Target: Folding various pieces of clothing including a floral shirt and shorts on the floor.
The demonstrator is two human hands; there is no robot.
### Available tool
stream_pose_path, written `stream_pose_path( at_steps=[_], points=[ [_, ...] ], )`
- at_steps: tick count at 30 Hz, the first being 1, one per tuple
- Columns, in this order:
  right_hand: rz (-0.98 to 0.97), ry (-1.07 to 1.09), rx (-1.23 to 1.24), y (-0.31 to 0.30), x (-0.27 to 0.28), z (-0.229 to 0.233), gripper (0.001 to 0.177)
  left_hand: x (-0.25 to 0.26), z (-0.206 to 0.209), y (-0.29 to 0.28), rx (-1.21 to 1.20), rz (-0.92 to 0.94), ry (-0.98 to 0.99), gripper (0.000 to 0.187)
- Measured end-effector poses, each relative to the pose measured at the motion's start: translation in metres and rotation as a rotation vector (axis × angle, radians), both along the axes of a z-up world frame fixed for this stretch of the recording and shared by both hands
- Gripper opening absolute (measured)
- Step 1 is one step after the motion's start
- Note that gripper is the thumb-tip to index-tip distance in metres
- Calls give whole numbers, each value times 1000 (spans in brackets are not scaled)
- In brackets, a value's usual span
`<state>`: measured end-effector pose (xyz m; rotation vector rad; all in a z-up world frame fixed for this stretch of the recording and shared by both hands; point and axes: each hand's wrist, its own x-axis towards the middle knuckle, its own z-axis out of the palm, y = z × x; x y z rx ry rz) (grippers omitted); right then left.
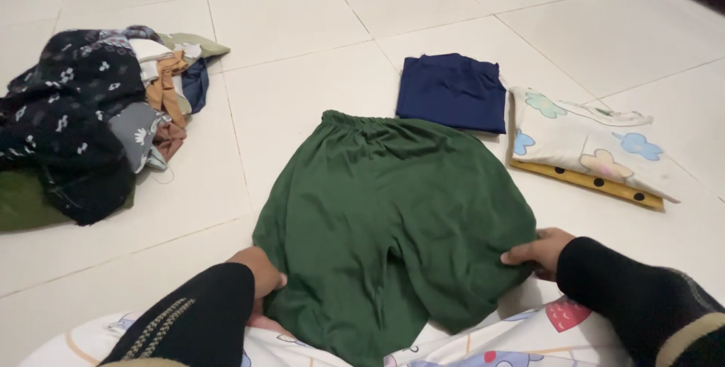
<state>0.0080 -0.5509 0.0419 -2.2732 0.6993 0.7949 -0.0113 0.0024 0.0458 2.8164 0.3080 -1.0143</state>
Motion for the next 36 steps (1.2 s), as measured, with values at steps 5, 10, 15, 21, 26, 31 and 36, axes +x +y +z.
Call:
stream_pose_path(
  at_steps=[5, 10, 15, 21, 26, 31, 36],
  points=[
    [-523, -238, 650, 29, -12, 56, 40, 9, 17, -6, -344, 233, -451, 61],
    [-609, -225, 1081, -33, 2, 8, 17, -8, 95, -26, -802, 530, -659, 49],
    [-668, -285, 1291, -34, -6, 28, 22, -18, 136, -30, -1457, 937, -471, 47],
    [-496, -211, 972, 48, -27, 63, 46, -9, 49, -14, -1381, 686, 95, 84],
    [503, -294, -160, 61, -29, 60, 41, -5, -24, -7, -411, -249, -307, 65],
    [-136, -887, 534, 15, -21, 89, 44, -17, 148, -22, -1224, 604, -605, 52],
    [-528, -761, 945, 34, -36, 132, 63, -18, 131, -10, -1425, 582, -426, 67]
  ],
)
